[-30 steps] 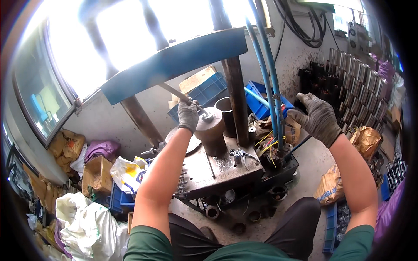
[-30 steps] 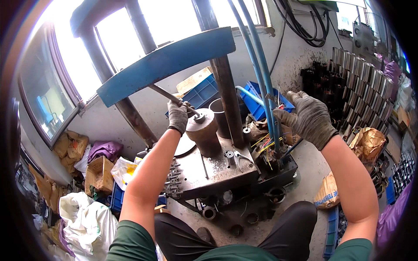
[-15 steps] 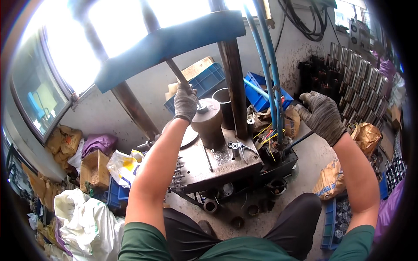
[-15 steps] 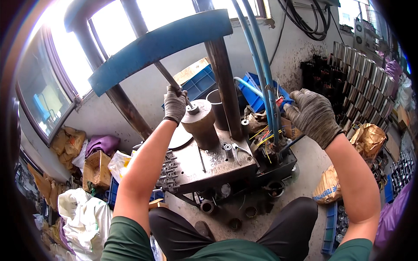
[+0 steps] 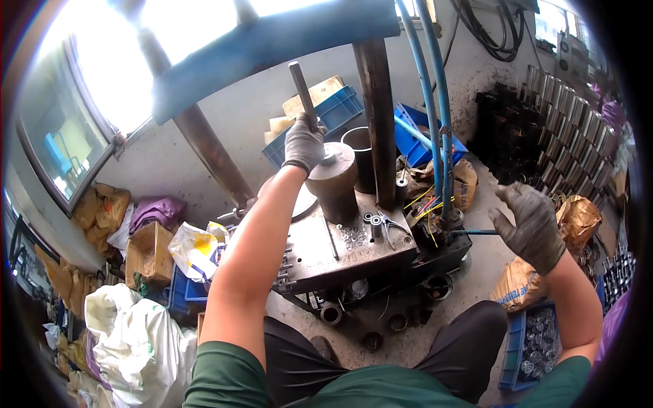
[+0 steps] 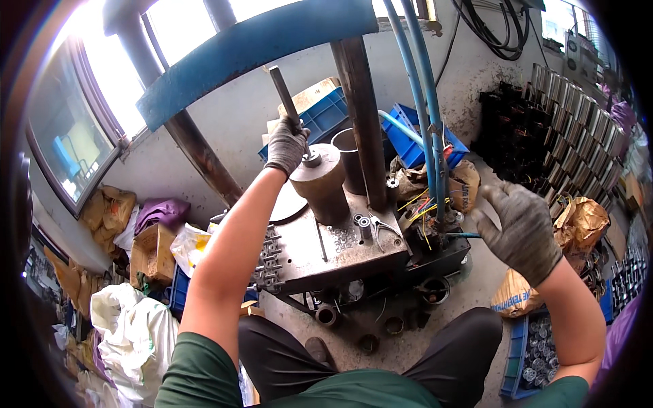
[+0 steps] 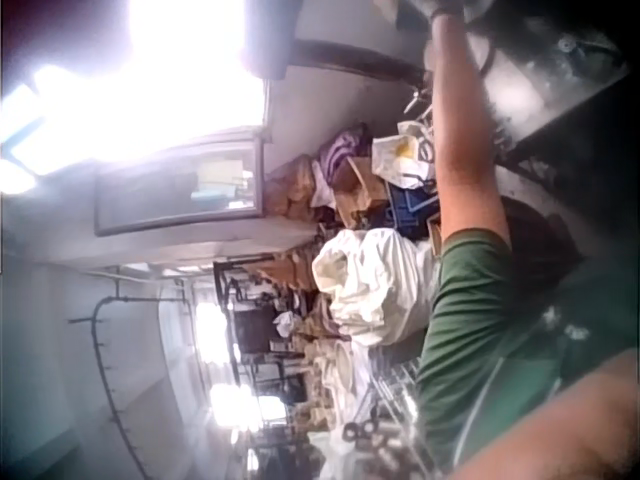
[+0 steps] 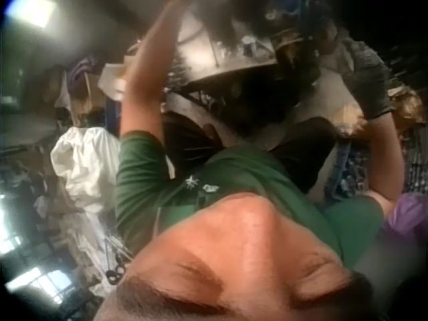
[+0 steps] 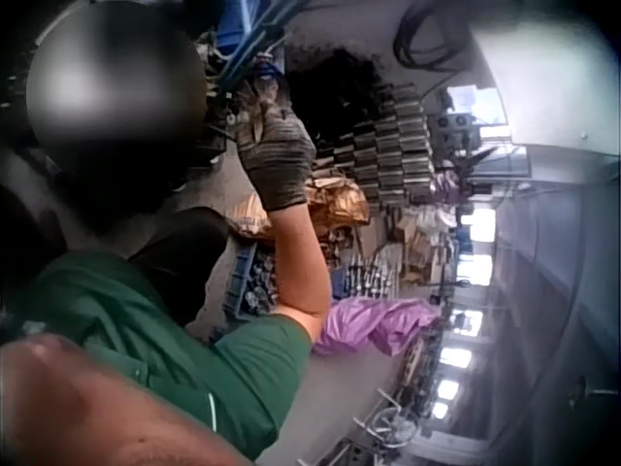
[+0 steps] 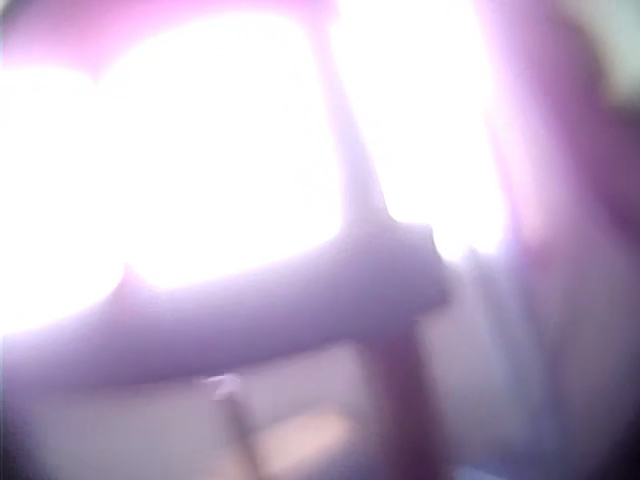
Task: The person assembles metal components using a press machine. The person picks up metal parts, places them into a press jig, operates the press, and places the finished assemblies into a blue bin.
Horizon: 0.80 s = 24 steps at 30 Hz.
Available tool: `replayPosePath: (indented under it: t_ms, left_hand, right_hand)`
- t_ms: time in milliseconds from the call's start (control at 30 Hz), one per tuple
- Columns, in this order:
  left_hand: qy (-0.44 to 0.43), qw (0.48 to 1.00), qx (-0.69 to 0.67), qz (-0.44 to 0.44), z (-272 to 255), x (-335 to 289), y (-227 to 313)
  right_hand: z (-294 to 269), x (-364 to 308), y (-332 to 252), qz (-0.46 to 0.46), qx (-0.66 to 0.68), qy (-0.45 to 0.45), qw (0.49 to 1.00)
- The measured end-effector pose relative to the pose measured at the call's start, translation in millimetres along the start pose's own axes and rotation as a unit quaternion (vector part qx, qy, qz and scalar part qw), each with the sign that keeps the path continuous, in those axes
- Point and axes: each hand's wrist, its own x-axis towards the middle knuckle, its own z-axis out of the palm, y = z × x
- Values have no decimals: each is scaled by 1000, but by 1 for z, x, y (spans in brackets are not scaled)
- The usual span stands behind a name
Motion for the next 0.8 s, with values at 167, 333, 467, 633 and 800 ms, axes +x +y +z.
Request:
replayPosePath:
  t_ms: [167,333,467,633,800]
  left_hand:
    - [-31,997,-55,-47,-6,-2,-17]
    - [43,989,-129,-49,18,-26,-28]
    - [-21,974,-196,-111,23,-27,-22]
    - [-11,971,-226,-81,24,-27,-35]
    - [-30,978,-184,-90,22,-29,-22]
  right_hand:
    - [-6,-51,-17,31,0,-108,994]
    - [-21,-58,-26,68,5,-289,955]
    - [-29,-81,-61,72,27,-369,926]
    - [-22,-123,-69,113,54,-343,931]
    - [-13,-152,-82,166,54,-291,941]
